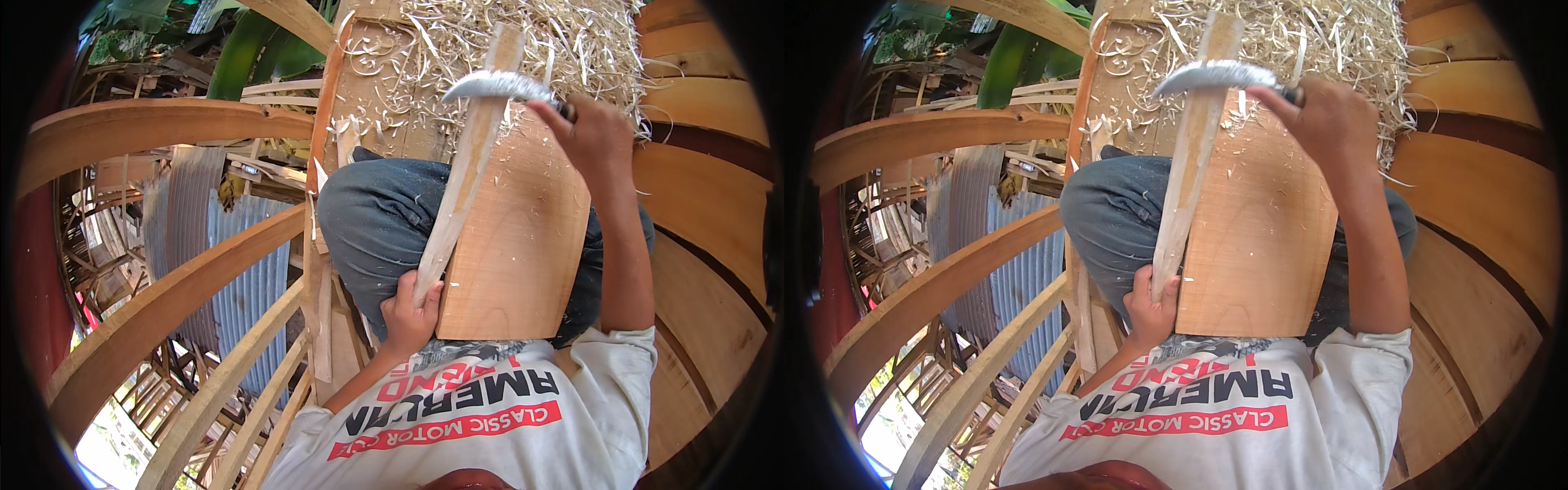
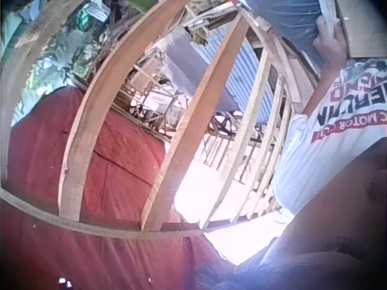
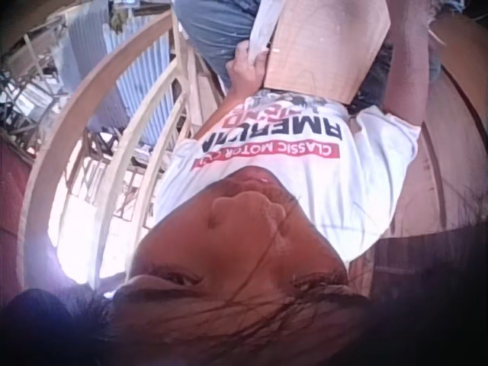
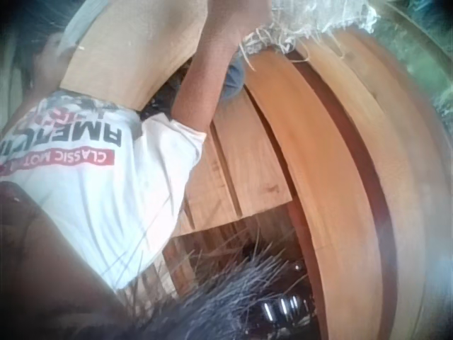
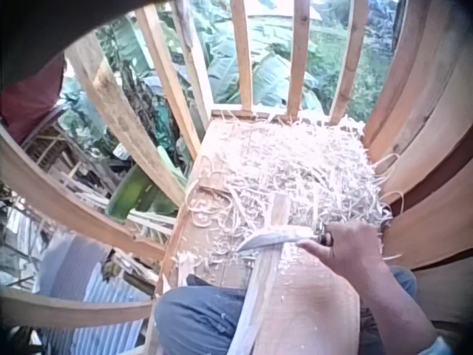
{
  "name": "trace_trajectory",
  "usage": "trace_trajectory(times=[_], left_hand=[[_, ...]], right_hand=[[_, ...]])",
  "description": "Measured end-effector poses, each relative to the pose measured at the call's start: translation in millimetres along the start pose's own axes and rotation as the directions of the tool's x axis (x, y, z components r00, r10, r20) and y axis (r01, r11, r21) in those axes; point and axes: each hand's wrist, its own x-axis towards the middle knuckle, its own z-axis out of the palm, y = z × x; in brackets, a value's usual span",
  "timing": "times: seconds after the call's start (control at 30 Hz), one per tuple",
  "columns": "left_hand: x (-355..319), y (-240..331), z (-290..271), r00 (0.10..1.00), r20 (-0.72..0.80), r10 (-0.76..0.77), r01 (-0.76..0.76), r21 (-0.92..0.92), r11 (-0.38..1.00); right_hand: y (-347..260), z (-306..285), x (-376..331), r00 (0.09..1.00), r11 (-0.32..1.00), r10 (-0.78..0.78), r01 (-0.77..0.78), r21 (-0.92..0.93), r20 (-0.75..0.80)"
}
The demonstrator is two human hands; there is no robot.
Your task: The person sits on the floor and uses a curved knife to shave and shape a long wooden stick held against a flat board. Wood shavings accumulate on the board as the person repeatedly scrapes the stick's surface.
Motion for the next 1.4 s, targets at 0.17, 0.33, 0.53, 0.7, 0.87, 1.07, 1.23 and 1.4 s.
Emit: trace_trajectory(times=[0.17,0.33,0.53,0.7,0.87,1.07,1.23,1.4], left_hand=[[-0.6,-1.6,-1.3,0.995,0.032,0.099,-0.1,0.039,0.994],[-2.0,-1.4,-1.7,0.998,0.012,0.061,-0.062,0.04,0.997],[-5.7,-10.5,1.7,1.0,0.003,0.031,-0.031,0.031,0.999],[-3.6,-3.1,0.6,0.998,0.024,0.052,-0.053,0.027,0.998],[1.8,4.2,-5.7,0.999,0.008,0.031,-0.031,0.02,0.999],[1.4,-0.5,-13.1,0.995,0.088,-0.048,0.057,-0.101,0.993],[-0.5,-5.1,-9.6,0.998,0.055,-0.025,0.032,-0.124,0.992],[-2.2,-2.3,-4.8,0.997,0.055,-0.053,0.059,-0.129,0.99]], right_hand=[[106.5,-8.4,92.1,0.911,0.915,0.391,-0.401,-0.054,-0.135],[76.8,-31.4,55.1,0.934,0.925,0.328,-0.288,0.248,-0.143],[-10.0,-16.2,-14.8,0.982,0.983,-0.184,0.184,-0.007,-0.037],[77.9,-23.5,79.4,0.924,0.928,0.369,-0.373,-0.022,-0.105],[116.0,-23.4,74.1,0.915,0.917,0.397,-0.392,0.078,-0.075],[66.5,19.5,-23.5,0.958,0.949,0.255,-0.224,0.221,-0.128],[29.9,7.7,-79.9,0.991,0.907,0.105,-0.06,0.416,-0.086],[-12.6,-4.4,-122.9,0.99,0.879,-0.114,0.062,0.473,0.081]])
